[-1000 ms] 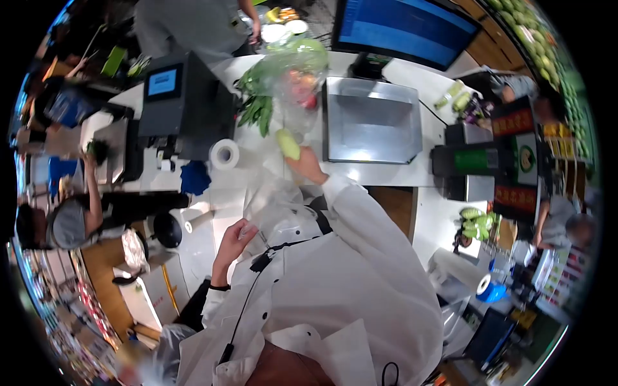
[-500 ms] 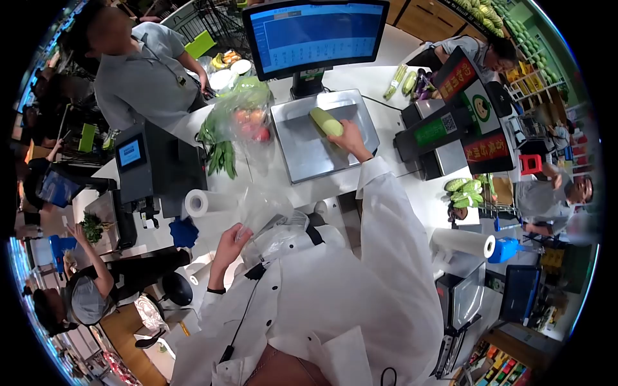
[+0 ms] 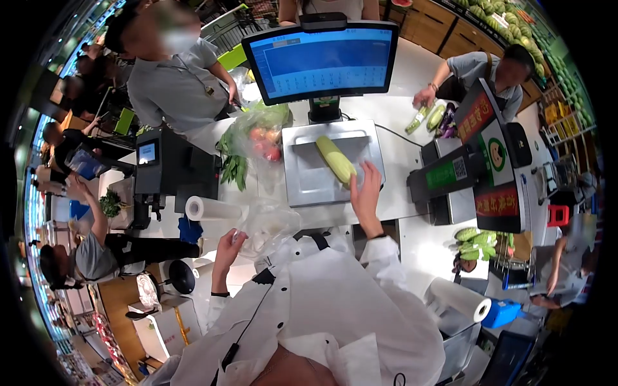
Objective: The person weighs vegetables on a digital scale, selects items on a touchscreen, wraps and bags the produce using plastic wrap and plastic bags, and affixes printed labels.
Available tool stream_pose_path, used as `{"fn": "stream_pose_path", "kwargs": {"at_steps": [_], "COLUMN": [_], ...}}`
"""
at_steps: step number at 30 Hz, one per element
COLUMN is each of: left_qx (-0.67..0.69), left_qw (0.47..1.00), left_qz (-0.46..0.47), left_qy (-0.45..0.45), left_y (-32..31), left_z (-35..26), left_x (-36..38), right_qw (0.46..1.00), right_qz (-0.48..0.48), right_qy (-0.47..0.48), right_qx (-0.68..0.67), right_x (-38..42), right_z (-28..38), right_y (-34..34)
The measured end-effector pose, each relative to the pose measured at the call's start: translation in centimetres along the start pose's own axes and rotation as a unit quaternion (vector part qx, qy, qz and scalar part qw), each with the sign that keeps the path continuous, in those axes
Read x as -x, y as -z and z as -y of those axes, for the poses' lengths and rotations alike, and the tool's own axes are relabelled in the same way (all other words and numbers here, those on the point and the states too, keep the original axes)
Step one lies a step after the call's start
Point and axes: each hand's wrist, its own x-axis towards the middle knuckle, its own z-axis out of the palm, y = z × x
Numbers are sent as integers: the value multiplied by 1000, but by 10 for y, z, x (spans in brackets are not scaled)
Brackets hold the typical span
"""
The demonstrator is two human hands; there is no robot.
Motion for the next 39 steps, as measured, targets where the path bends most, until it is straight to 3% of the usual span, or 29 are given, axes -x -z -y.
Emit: {"fn": "stream_pose_path", "kwargs": {"at_steps": [4, 7, 14, 19, 26, 28, 30, 32, 34, 36, 37, 38, 39], "left_qx": [-12, -22, 23, 18, 44, 58, 58, 47, 41, 32, 22, 20, -27], "left_qw": [999, 998, 997, 996, 992, 990, 988, 985, 987, 986, 986, 986, 974], "left_qz": [-45, -62, -75, -92, -118, -129, -137, -149, -143, -145, -135, -133, -189], "left_qy": [-3, 14, 26, 8, -1, -10, -34, -67, -63, -75, -99, -98, -122], "left_y": [-5, -4, -12, -11, -5, -2, 1, 3, 7, 12, 13, 15, 15], "left_z": [-1, -4, -15, -13, -14, -19, -19, -29, -48, -53, -54, -57, -59], "left_x": [-3, -4, -10, -8, 1, -1, -2, -5, -9, -17, -19, -20, -22], "right_qw": [997, 993, 975, 945, 954, 939, 935, 912, 909, 898, 836, 836, 830], "right_qz": [18, 54, 78, 110, 54, 37, 180, 285, 275, 337, 422, 421, 415], "right_qy": [-7, 58, 179, 308, 296, 336, 193, 140, 154, 21, -107, -110, -130], "right_qx": [-70, -87, -106, -25, -24, -56, -235, -258, -270, -281, -335, -335, -350], "right_x": [11, -3, -106, -179, -217, -197, -151, -101, -58, -26, -21, -17, -13], "right_z": [0, 4, 40, 97, 128, 129, 138, 129, 127, 109, 108, 107, 106], "right_y": [6, 0, -34, -71, -98, -86, -65, -69, -72, -94, -94, -95, -97]}}
